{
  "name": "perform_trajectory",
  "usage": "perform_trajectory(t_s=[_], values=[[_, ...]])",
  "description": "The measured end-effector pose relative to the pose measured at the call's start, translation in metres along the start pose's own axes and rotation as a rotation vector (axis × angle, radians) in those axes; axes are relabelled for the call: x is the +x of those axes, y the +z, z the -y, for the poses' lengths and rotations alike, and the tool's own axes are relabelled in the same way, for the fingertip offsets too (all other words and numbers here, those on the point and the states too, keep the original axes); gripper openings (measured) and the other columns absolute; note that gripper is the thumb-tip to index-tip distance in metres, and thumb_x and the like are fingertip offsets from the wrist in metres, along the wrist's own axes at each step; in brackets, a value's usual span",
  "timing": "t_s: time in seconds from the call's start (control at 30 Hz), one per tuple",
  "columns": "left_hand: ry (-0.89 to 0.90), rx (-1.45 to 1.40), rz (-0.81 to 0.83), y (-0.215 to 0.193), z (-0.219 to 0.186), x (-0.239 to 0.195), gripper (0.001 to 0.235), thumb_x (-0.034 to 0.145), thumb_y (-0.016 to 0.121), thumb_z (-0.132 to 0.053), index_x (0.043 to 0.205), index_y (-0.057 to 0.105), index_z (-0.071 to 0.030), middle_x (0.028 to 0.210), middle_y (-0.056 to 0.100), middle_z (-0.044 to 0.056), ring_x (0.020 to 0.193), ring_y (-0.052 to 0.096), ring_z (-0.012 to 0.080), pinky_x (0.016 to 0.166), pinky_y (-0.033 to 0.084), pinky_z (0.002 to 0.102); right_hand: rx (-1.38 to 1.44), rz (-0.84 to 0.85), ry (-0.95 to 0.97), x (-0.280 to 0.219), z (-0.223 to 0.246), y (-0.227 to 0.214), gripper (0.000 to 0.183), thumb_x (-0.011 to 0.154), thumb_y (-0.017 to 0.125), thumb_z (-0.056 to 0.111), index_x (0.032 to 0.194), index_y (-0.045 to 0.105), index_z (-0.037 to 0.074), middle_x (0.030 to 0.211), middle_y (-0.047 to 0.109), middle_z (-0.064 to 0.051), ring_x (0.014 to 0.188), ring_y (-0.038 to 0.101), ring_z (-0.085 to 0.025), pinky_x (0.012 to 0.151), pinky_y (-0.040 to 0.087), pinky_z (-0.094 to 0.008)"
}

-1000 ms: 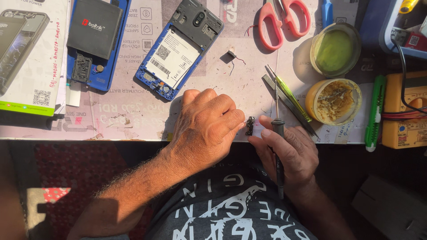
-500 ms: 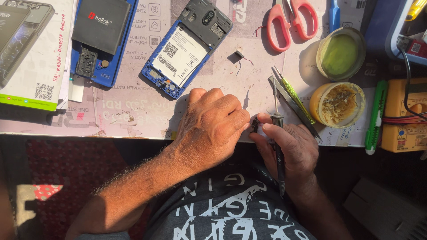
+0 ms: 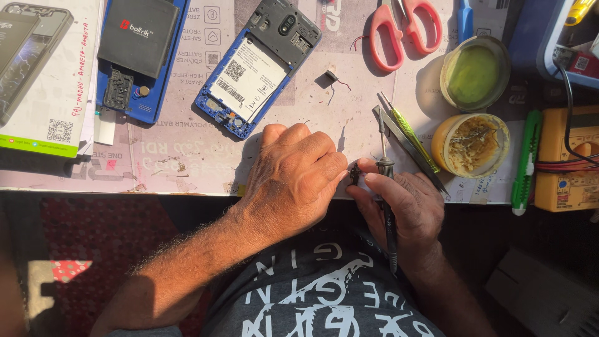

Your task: The person solders a small electronic component using a soldering iron and tweezers. They repeatedly heat the component and apply solder while holding it steady with tweezers.

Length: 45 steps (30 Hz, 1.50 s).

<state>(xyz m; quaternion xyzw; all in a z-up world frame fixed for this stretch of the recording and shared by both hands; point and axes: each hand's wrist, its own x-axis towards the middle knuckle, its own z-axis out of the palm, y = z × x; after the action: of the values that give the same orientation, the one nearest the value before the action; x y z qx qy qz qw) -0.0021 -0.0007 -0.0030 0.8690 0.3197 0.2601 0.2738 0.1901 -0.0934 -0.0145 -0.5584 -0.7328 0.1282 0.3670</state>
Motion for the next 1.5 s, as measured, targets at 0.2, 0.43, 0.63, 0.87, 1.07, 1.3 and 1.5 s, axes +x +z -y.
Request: perform_trajectory(t_s=[0.2, 0.43, 0.63, 0.87, 1.07, 1.3, 1.5], values=[[-0.009, 0.001, 0.012, -0.001, -0.001, 0.001, 0.014, 0.086, 0.081, -0.016, 0.093, 0.07, -0.013, 0.089, 0.059, 0.0, 0.087, 0.055, 0.0226, 0.084, 0.038, 0.045, 0.013, -0.004, -0.013, 0.001, 0.0, -0.001, 0.046, 0.088, 0.086, 0.008, 0.121, 0.054, 0.006, 0.114, 0.075, -0.014, 0.08, 0.074, -0.021, 0.065, 0.049, -0.033], [-0.017, -0.014, 0.023, -0.003, 0.0, -0.001, 0.02, 0.084, 0.081, -0.018, 0.1, 0.07, -0.013, 0.092, 0.061, 0.0, 0.089, 0.056, 0.0224, 0.085, 0.038, 0.045, 0.008, -0.012, -0.037, -0.001, -0.004, 0.0, 0.049, 0.088, 0.087, 0.007, 0.122, 0.052, 0.007, 0.118, 0.074, -0.015, 0.078, 0.073, -0.02, 0.063, 0.048, -0.032], [-0.034, 0.003, 0.022, -0.004, -0.002, -0.001, 0.035, 0.079, 0.082, -0.021, 0.11, 0.069, -0.011, 0.1, 0.063, 0.004, 0.094, 0.057, 0.025, 0.086, 0.038, 0.045, 0.034, -0.06, -0.115, -0.008, -0.009, 0.001, 0.05, 0.091, 0.085, 0.011, 0.126, 0.05, 0.009, 0.124, 0.071, -0.017, 0.084, 0.074, -0.024, 0.067, 0.052, -0.035], [0.049, 0.018, -0.031, -0.017, -0.017, 0.013, 0.028, 0.082, 0.082, -0.017, 0.106, 0.07, -0.009, 0.102, 0.064, 0.003, 0.093, 0.059, 0.0216, 0.086, 0.037, 0.044, 0.09, -0.304, -0.177, -0.047, -0.015, -0.015, 0.042, 0.097, 0.071, 0.016, 0.127, 0.043, 0.013, 0.12, 0.07, -0.022, 0.069, 0.065, -0.014, 0.058, 0.052, -0.025], [0.261, 0.165, -0.026, 0.004, -0.016, 0.044, 0.008, 0.088, 0.073, -0.006, 0.093, 0.072, -0.012, 0.094, 0.063, 0.0, 0.086, 0.056, 0.0195, 0.085, 0.037, 0.042, 0.09, -0.463, -0.083, -0.077, -0.022, -0.034, 0.041, 0.107, 0.064, 0.016, 0.138, 0.038, 0.017, 0.127, 0.068, -0.022, 0.068, 0.066, -0.011, 0.058, 0.055, -0.024], [0.449, 0.357, 0.072, 0.024, -0.016, 0.069, 0.008, 0.086, 0.068, -0.006, 0.092, 0.068, -0.011, 0.095, 0.062, 0.003, 0.092, 0.056, 0.0219, 0.088, 0.04, 0.043, 0.042, -0.482, -0.122, -0.09, -0.025, -0.039, 0.04, 0.102, 0.065, 0.016, 0.131, 0.039, 0.011, 0.118, 0.069, -0.027, 0.056, 0.054, -0.006, 0.059, 0.052, -0.025], [0.486, 0.399, 0.14, 0.021, -0.014, 0.074, 0.01, 0.086, 0.068, -0.008, 0.094, 0.069, -0.013, 0.092, 0.061, 0.001, 0.097, 0.058, 0.0221, 0.092, 0.04, 0.043, 0.051, -0.491, -0.122, -0.089, -0.024, -0.041, 0.04, 0.101, 0.066, 0.018, 0.13, 0.039, 0.011, 0.117, 0.069, -0.026, 0.059, 0.055, -0.007, 0.058, 0.052, -0.024]])
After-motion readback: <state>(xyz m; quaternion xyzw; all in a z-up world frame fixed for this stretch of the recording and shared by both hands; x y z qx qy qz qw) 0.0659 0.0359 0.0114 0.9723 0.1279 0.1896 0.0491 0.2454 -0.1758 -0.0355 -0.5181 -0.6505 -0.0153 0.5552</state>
